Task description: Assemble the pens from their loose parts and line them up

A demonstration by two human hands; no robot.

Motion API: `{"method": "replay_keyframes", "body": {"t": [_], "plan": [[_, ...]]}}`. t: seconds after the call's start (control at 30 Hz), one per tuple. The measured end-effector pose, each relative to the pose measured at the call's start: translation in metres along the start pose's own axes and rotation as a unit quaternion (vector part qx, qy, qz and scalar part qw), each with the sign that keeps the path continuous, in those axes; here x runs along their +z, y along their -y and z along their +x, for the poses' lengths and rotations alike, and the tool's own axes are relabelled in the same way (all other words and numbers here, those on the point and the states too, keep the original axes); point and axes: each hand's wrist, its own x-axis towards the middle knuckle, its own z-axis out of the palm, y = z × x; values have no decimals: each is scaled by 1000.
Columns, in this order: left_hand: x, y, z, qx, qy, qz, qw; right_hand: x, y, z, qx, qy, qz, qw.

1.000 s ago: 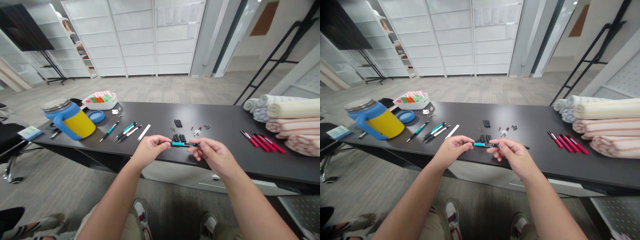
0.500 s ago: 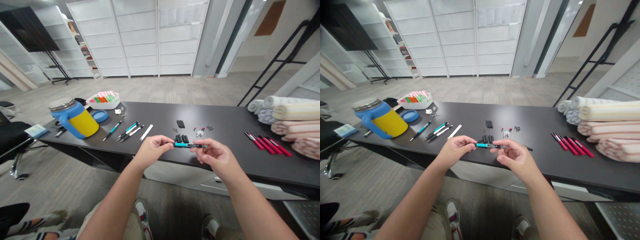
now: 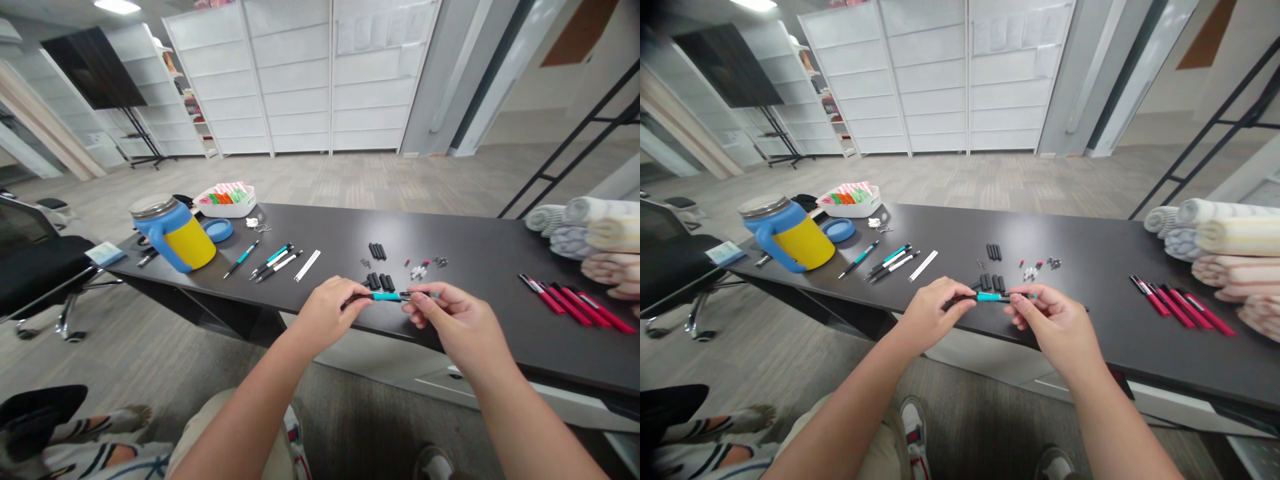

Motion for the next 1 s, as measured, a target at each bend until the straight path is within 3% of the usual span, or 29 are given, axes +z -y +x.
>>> {"method": "replay_keyframes", "body": {"t": [0.13, 0.27, 0.37, 0.47, 0.6, 0.73, 0.87, 1.0], "plan": [[-21, 2, 5, 10, 9, 27, 1000, -1, -4, 0, -26, -4, 29, 999], [-73, 20, 5, -46, -92, 125, 987, -4, -8, 0, -60, -1, 80, 995], [-116, 46, -3, -112, -179, 241, 947, -4, -9, 0, -54, 3, 56, 997], [-144, 77, -16, -178, -203, 333, 903, -4, -9, -1, -45, 4, 27, 999], [-153, 104, -25, -225, -142, 391, 881, -5, -12, -2, -43, 0, 18, 999], [-151, 111, -24, -272, -115, 382, 876, -7, -13, -2, -42, 3, 15, 999], [-153, 108, -24, -268, -124, 381, 876, -7, -14, -3, -44, 13, 21, 999], [-162, 109, -29, -265, -182, 415, 851, -8, -14, -2, -42, 19, 16, 999]]}}
